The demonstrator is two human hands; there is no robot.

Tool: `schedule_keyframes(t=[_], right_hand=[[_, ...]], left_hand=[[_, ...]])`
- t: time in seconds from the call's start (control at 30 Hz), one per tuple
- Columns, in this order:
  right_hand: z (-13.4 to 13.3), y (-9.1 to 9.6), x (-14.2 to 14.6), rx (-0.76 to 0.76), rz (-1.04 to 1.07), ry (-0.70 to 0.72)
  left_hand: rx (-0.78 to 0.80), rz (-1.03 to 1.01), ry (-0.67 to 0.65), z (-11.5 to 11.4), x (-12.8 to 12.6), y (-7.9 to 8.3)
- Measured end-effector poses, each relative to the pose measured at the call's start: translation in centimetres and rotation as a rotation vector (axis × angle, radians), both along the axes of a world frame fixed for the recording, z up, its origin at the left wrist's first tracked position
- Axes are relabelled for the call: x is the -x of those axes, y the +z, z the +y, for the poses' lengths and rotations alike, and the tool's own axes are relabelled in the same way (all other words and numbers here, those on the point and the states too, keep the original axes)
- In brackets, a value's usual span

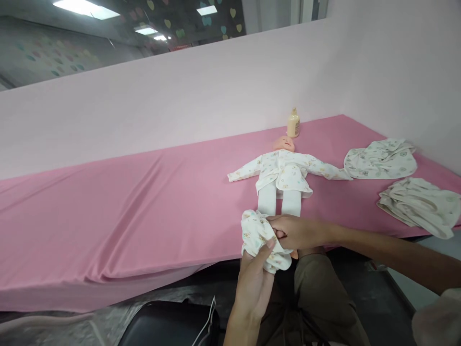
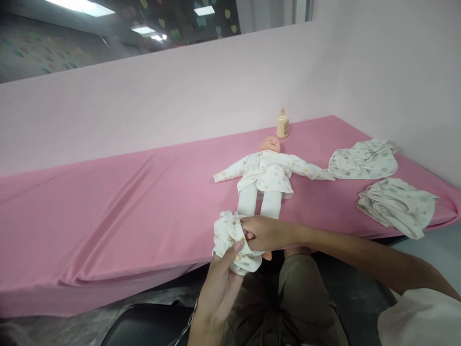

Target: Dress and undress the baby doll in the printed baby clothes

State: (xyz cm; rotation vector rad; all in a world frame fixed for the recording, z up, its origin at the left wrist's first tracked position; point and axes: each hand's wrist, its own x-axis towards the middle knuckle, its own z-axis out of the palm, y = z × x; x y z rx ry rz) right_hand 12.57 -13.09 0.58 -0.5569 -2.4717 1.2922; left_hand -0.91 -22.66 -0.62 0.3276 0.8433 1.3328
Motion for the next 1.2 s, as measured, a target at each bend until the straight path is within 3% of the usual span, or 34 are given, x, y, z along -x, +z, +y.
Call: schedule_keyframes(t=[0.17, 0.33, 0.43, 0.57, 0.67, 0.87, 1.07, 1.2], right_hand=[[-1.3, 0.1, -0.2, -0.090, -0.023, -0.277], [-0.8, -0.2, -4.0, -0.105, -0.045, -0.161], [-0.7, -1.9, -5.9, -0.330, -0.070, -0.104], [-1.2, -4.5, -6.0, -0.707, -0.130, -0.107], [-1.3, -5.3, -5.4, -0.840, -0.170, -0.084], [-0.5, -4.3, -6.2, -0.986, -0.018, -0.052], [-0.5, -2.3, -6.2, -0.900, 0.144, -0.309], [-0.7, -2.0, -4.9, -0.932, 0.106, -0.344]], left_hand=[[0.030, 0.041, -0.062, 0.3, 0.3, 0.0], [-0.011, -0.034, -0.035, 0.1, 0.8, -0.2], [0.011, -0.009, -0.024, -0.2, 1.1, -0.5], [0.046, 0.020, -0.007, -0.4, 1.1, -0.7], [0.040, 0.020, -0.007, -0.5, 1.1, -0.8], [0.049, 0.018, -0.006, -0.8, 1.0, -1.0], [0.043, -0.040, 0.003, -1.0, -0.2, -0.3], [0.080, -0.075, 0.044, -1.1, -1.4, 0.2]])
